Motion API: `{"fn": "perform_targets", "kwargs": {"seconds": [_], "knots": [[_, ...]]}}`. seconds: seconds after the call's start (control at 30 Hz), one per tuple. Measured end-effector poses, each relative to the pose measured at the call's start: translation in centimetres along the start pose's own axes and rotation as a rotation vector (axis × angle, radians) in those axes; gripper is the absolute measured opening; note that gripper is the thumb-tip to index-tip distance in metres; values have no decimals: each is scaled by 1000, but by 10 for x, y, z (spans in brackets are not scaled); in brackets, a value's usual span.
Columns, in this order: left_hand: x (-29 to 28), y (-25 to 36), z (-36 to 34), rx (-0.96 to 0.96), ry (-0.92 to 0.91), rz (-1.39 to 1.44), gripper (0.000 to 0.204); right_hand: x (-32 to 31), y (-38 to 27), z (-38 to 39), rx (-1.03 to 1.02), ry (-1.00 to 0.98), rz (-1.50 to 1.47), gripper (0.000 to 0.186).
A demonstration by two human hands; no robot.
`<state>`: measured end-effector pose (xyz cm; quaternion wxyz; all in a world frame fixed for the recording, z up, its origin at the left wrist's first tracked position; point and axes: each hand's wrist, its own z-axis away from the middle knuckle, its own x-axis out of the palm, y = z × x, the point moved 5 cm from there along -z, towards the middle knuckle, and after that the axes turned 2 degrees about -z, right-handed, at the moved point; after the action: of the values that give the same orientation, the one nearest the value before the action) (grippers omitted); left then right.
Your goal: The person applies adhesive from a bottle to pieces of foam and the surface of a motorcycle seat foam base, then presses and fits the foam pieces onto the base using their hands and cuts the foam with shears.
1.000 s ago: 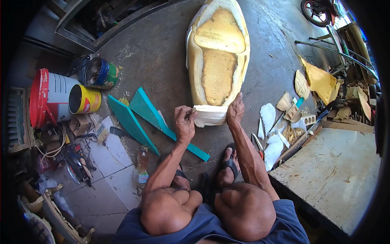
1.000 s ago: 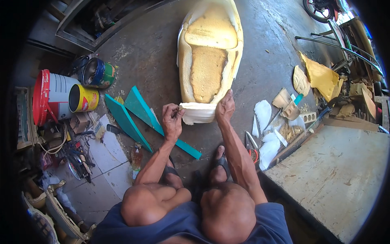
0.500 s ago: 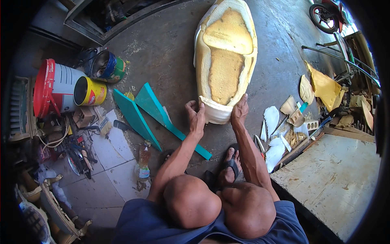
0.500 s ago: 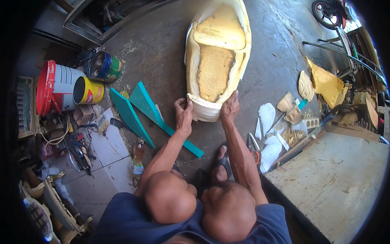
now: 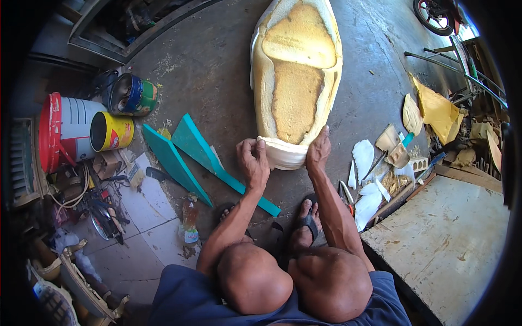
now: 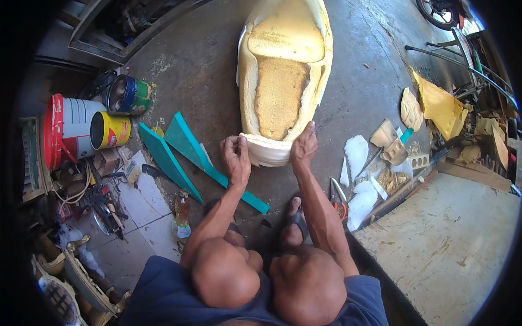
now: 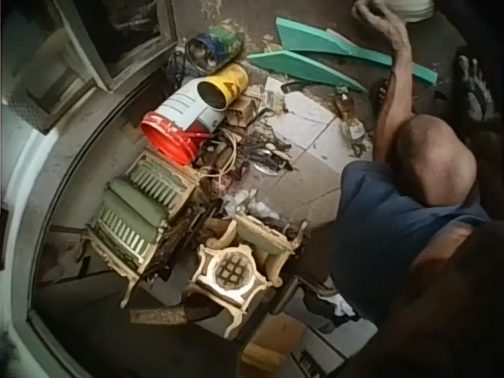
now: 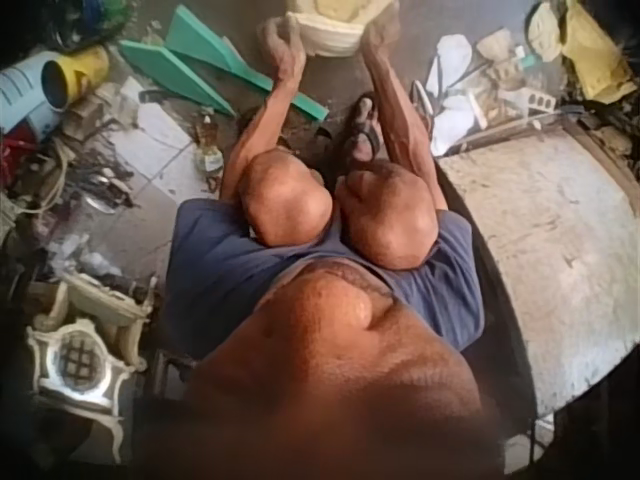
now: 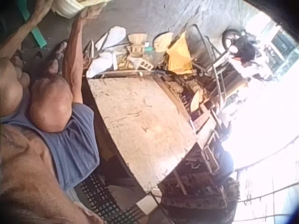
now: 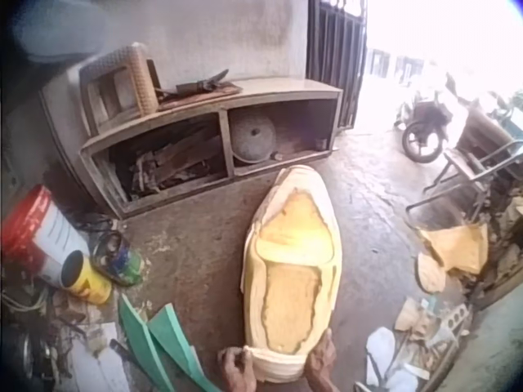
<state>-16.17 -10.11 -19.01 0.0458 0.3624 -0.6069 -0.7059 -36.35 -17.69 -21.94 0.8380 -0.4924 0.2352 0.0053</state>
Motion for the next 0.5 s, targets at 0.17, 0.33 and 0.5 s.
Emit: {"fn": "perform_targets", "kwargs": {"seconds": [0.17,0.33,0.5], "knots": [[-14,-3,6,92,56,133,19,1,6,-5,-45,25,-59,74],[-11,-11,-9,46,107,17,20,3,-8,5,-80,48,-9,73],[0,-9,-14,93,156,-42,22,1,-5,3,-57,56,-5,74]]}}
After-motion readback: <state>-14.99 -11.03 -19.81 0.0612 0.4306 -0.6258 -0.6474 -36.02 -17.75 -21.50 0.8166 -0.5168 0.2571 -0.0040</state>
